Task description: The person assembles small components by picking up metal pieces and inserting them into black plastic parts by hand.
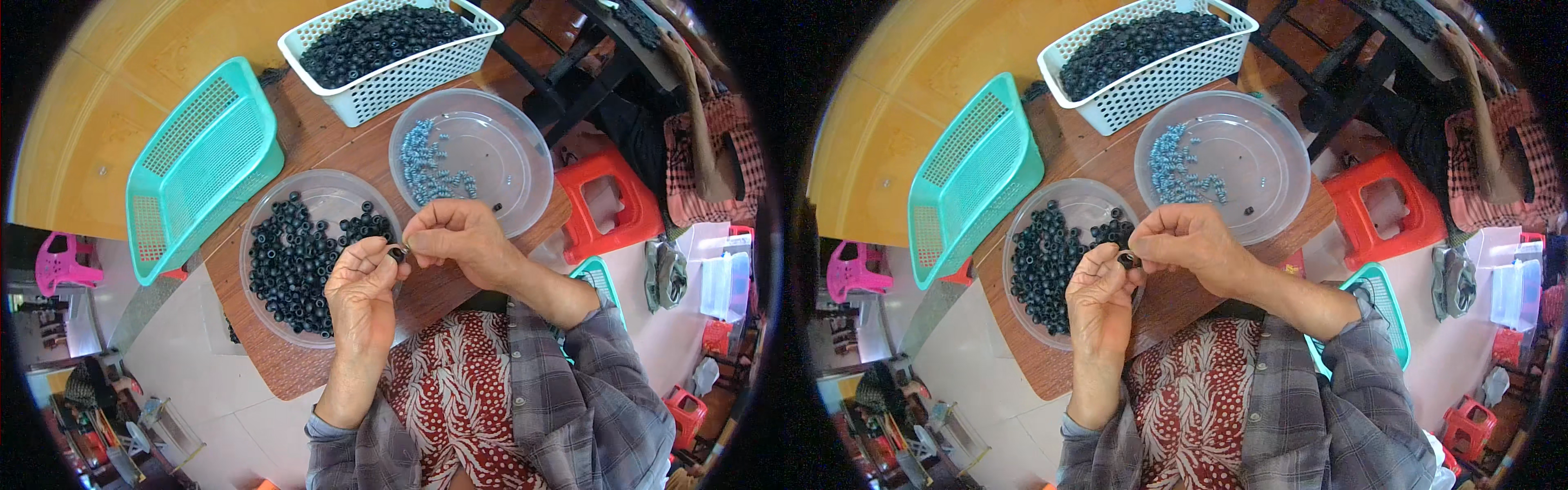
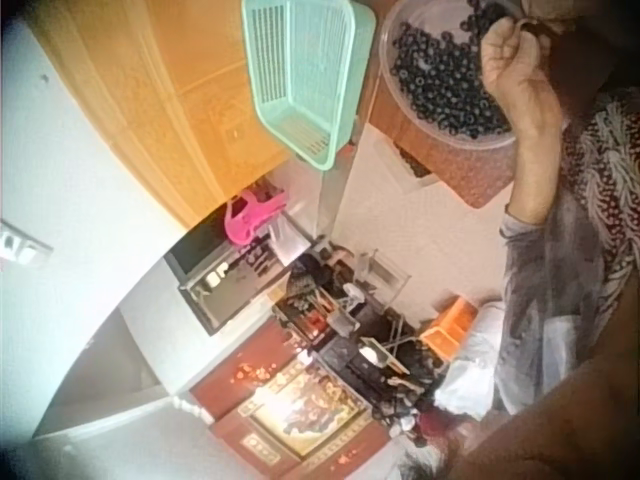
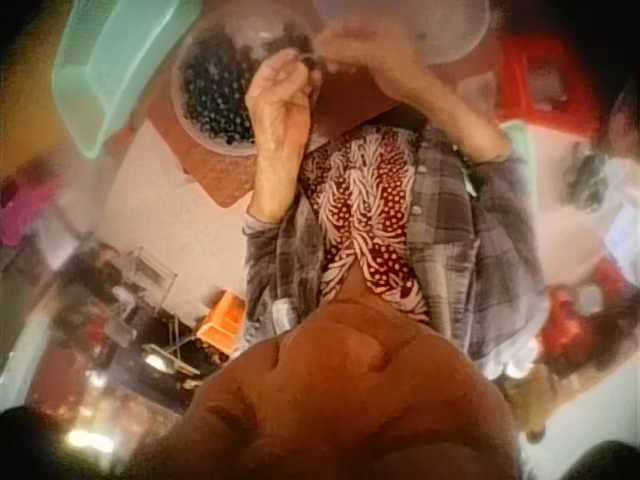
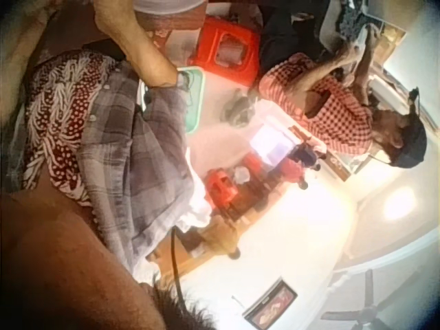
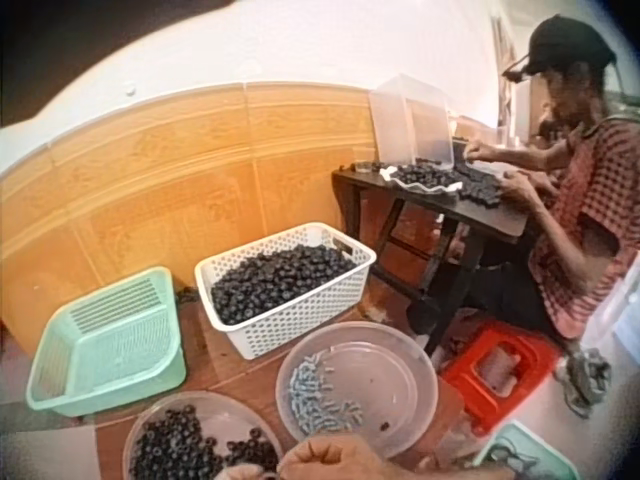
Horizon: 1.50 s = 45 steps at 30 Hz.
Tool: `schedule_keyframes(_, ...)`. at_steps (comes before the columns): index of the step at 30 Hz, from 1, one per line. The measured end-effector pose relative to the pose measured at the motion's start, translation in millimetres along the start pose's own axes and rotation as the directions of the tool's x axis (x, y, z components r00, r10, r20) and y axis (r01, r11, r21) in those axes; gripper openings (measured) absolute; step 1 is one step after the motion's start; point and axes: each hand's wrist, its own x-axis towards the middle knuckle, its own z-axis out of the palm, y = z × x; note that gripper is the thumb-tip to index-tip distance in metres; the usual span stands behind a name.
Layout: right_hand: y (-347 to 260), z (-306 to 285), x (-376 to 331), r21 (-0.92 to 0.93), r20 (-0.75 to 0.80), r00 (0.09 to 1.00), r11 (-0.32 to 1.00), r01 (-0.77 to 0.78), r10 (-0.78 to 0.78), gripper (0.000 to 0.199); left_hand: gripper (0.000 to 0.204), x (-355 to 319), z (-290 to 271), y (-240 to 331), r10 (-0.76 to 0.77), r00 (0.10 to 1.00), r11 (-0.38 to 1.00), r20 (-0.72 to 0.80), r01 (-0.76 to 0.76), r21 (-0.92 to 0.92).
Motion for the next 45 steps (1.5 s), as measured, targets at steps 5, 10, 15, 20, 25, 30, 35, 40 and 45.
schedule_keyframes(5, 6, 12, -3, 0.007, 0.032, 0.997, 0.998, 0.066, -0.066, 0.015, 0.02, -1, -8, -4, -0.022, 1.0, 0.999, -0.016, 0.021, -0.041)
schedule_keyframes(10, 15, 16, -3, -0.043, 0.01, 0.987, 0.986, 0.161, -0.161, 0.013, 0.02, -5, -5, -4, -0.003, 0.998, 0.998, -0.055, -0.001, -0.063)
schedule_keyframes(15, 17, 17, -3, -0.048, 0.01, 0.987, 0.986, 0.16, -0.159, 0.013, 0.022, -6, -5, -6, 0.004, 0.996, 0.998, -0.086, -0.01, -0.069)
schedule_keyframes(20, 14, 16, -4, -0.06, 0.0, 0.992, 0.99, 0.126, -0.126, 0.012, 0.023, -5, -8, -5, 0.032, 0.998, 0.998, -0.062, -0.035, -0.051)
schedule_keyframes(25, 16, 16, -3, -0.203, -0.013, 0.985, 0.965, 0.164, -0.17, 0.011, 0.023, -7, -1, -5, 0.145, 0.987, 0.989, -0.063, -0.143, 0.036)
schedule_keyframes(30, 3, 12, -2, -0.314, -0.003, 0.996, 0.946, 0.079, -0.084, 0.012, 0.024, -8, -2, -10, 0.229, 0.973, 0.964, -0.043, -0.22, 0.152)
schedule_keyframes(35, 5, -1, -5, -0.218, 0.022, 1.0, 0.976, -0.014, 0.019, 0.01, 0.022, -9, 2, -9, 0.205, 0.978, 0.962, 0.043, -0.209, 0.175)
schedule_keyframes(40, -17, -37, -15, -0.645, -0.107, 0.945, 0.745, 0.172, -0.31, 0.008, 0.019, -6, -6, -7, 0.093, 0.992, 0.996, 0.086, -0.094, 0.004)
schedule_keyframes(45, -35, -104, -14, -0.971, 0.024, 0.927, 0.214, 0.111, -0.374, 0.014, 0.018, -3, -10, -6, 0.037, 0.992, 0.995, 0.118, -0.025, -0.1)
